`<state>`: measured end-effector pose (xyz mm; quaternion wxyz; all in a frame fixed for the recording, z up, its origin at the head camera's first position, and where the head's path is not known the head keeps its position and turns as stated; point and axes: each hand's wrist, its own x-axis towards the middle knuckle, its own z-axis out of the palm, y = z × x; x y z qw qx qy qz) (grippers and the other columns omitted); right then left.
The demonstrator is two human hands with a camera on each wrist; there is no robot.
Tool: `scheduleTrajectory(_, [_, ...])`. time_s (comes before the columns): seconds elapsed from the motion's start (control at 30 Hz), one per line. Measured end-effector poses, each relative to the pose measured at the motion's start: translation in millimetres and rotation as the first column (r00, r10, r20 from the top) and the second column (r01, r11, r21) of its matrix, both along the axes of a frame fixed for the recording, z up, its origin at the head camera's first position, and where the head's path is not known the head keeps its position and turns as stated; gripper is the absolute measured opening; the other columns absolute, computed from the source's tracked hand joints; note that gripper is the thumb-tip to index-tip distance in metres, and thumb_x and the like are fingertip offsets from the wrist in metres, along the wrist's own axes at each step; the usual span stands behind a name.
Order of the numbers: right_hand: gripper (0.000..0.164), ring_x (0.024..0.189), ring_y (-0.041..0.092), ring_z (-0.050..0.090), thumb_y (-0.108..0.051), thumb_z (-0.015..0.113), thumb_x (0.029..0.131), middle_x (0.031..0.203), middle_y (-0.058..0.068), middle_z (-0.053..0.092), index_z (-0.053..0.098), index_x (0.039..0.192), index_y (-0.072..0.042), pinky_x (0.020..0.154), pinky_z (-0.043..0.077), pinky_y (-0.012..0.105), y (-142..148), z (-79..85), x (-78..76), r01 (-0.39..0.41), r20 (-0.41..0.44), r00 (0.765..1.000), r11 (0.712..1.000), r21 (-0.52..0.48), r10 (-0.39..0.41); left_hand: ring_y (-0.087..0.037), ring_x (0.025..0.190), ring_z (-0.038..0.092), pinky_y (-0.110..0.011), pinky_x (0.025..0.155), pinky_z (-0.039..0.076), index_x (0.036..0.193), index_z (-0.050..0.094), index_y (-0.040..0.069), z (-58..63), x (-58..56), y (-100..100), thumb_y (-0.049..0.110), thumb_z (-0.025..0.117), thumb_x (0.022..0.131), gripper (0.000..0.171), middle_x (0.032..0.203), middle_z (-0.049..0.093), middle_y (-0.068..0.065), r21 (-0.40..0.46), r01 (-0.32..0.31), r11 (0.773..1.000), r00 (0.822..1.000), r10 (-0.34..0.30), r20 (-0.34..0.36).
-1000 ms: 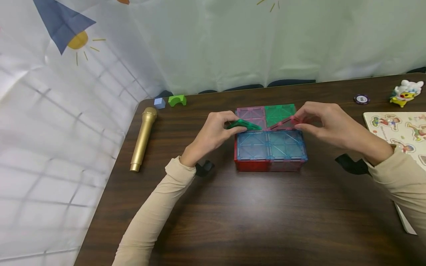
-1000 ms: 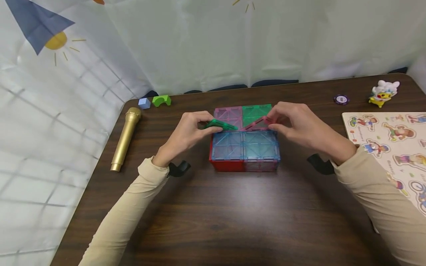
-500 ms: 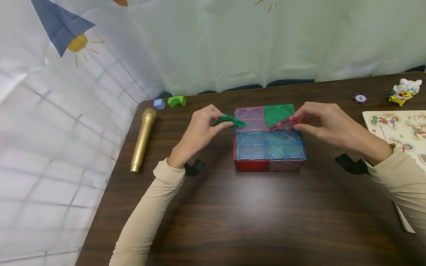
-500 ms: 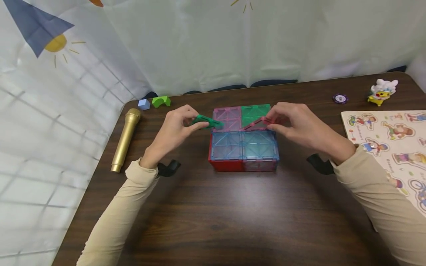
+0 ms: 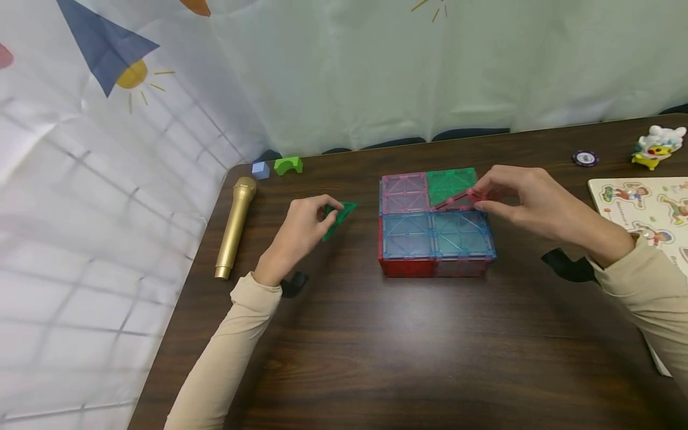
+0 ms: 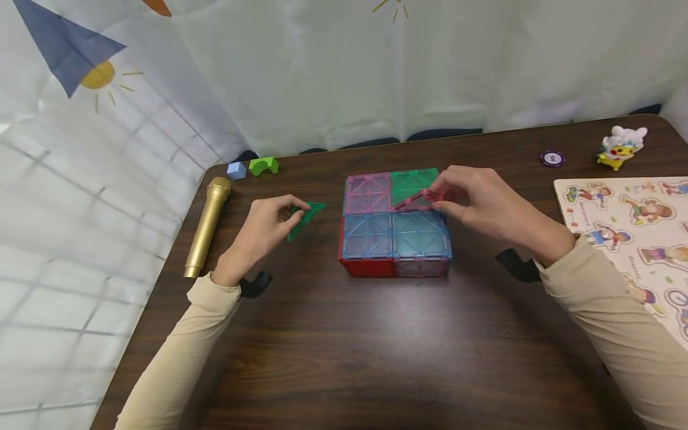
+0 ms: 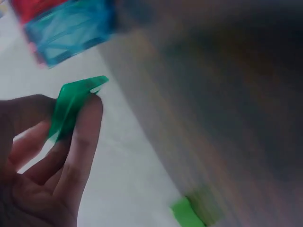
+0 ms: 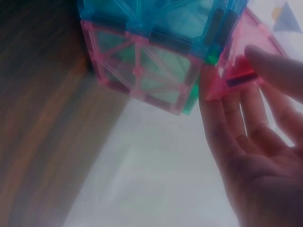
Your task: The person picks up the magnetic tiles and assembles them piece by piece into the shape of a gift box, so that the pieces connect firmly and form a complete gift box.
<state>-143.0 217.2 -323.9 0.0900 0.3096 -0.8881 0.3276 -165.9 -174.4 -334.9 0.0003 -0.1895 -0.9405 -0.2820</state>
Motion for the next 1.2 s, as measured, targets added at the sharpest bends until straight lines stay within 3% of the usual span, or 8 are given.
scheduleTrajectory(0.13, [0.029,0.087,-0.001,0.066,0.010,0.083,0.082,0.098,-0.001,0.073,0.075,0.105,-0.008,0.080,0.046,0.004,0.1,0.0,0.3,0.000,-0.004,1.000,1.000,0.000,0.000,-0.011,0.056,0.046,-0.025,0.055,0.040,0.128,0.072,-0.001,-10.0,4.3,-7.2,0.004,0.059,0.101,0.030,0.076,0.064,-0.008,-0.073,0.048,0.996,0.992,-0.039,0.123])
scheduleTrajectory(0.33, [0.030,0.087,-0.001,0.066,0.010,0.083,0.081,0.098,0.000,0.074,0.075,0.105,-0.007,0.080,0.045,0.005,0.9,-0.3,0.6,0.002,-0.021,1.000,1.000,0.007,-0.002,-0.019,0.091,0.068,-0.028,0.072,0.054,0.139,0.062,-0.006,-7.5,8.1,-10.9,-0.010,0.054,0.094,0.046,0.122,0.069,-0.022,-0.140,0.160,0.977,0.967,-0.126,0.223])
scheduleTrajectory(0.47, [0.030,0.087,-0.002,0.065,0.010,0.083,0.081,0.098,-0.001,0.074,0.074,0.105,-0.007,0.081,0.045,0.005,1.1,-0.3,0.8,0.002,-0.020,1.000,1.000,0.003,-0.002,-0.025,0.102,0.072,-0.034,0.081,0.059,0.125,0.072,-0.004,-7.4,7.0,-13.0,-0.015,0.064,0.092,0.035,0.120,0.073,-0.019,-0.232,0.222,0.947,0.973,-0.199,0.117])
scheduleTrajectory(0.67, [0.031,0.087,-0.003,0.065,0.010,0.083,0.081,0.098,-0.002,0.074,0.074,0.105,-0.008,0.081,0.045,0.004,-0.1,-1.1,0.5,-0.013,-0.016,1.000,1.000,-0.016,0.013,-0.022,0.091,0.063,-0.039,0.072,0.057,0.101,0.082,0.011,-10.4,8.7,-18.6,0.008,0.083,0.090,0.011,0.105,0.061,-0.006,-0.325,0.146,0.934,0.976,-0.190,-0.108])
scheduleTrajectory(0.77, [0.032,0.083,-0.002,0.064,0.010,0.085,0.079,0.095,-0.004,0.072,0.074,0.103,-0.008,0.077,0.045,0.006,-1.4,-3.7,0.1,-0.018,-0.052,0.998,1.000,-0.009,0.018,-0.028,0.099,0.061,-0.043,0.081,0.056,0.097,0.080,0.006,-10.7,4.3,-22.3,0.007,0.084,0.088,0.010,0.114,0.058,-0.012,-0.227,0.156,0.961,0.962,-0.200,-0.187])
scheduleTrajectory(0.9, [0.031,0.079,0.000,0.061,0.010,0.086,0.078,0.091,-0.004,0.070,0.072,0.099,-0.008,0.071,0.046,0.009,-2.6,-8.6,-0.4,-0.022,-0.107,0.994,1.000,-0.001,0.022,-0.031,0.102,0.068,-0.045,0.088,0.055,0.097,0.073,-0.001,-2.5,-1.2,-22.9,0.001,0.082,0.089,0.013,0.116,0.070,-0.016,0.030,0.202,0.979,0.947,-0.187,-0.259])
scheduleTrajectory(1.03, [0.031,0.081,0.001,0.064,0.012,0.084,0.079,0.093,-0.002,0.071,0.069,0.097,-0.008,0.073,0.048,0.008,-1.9,-11.2,0.9,-0.012,-0.103,0.995,1.000,-0.008,0.011,-0.026,0.090,0.073,-0.038,0.075,0.055,0.103,0.065,-0.001,8.9,-2.1,-8.1,-0.003,0.076,0.093,0.015,0.109,0.077,-0.013,0.205,0.252,0.946,0.943,-0.192,-0.271])
scheduleTrajectory(1.2, [0.028,0.084,0.003,0.066,0.012,0.082,0.082,0.094,0.000,0.072,0.068,0.097,-0.008,0.075,0.048,0.006,-1.3,-10.4,2.1,-0.012,-0.066,0.998,1.000,-0.005,0.012,-0.019,0.080,0.073,-0.030,0.071,0.058,0.110,0.062,-0.003,16.7,-2.2,27.7,0.000,0.073,0.097,0.017,0.100,0.076,-0.013,0.220,0.376,0.900,0.913,-0.319,-0.255])
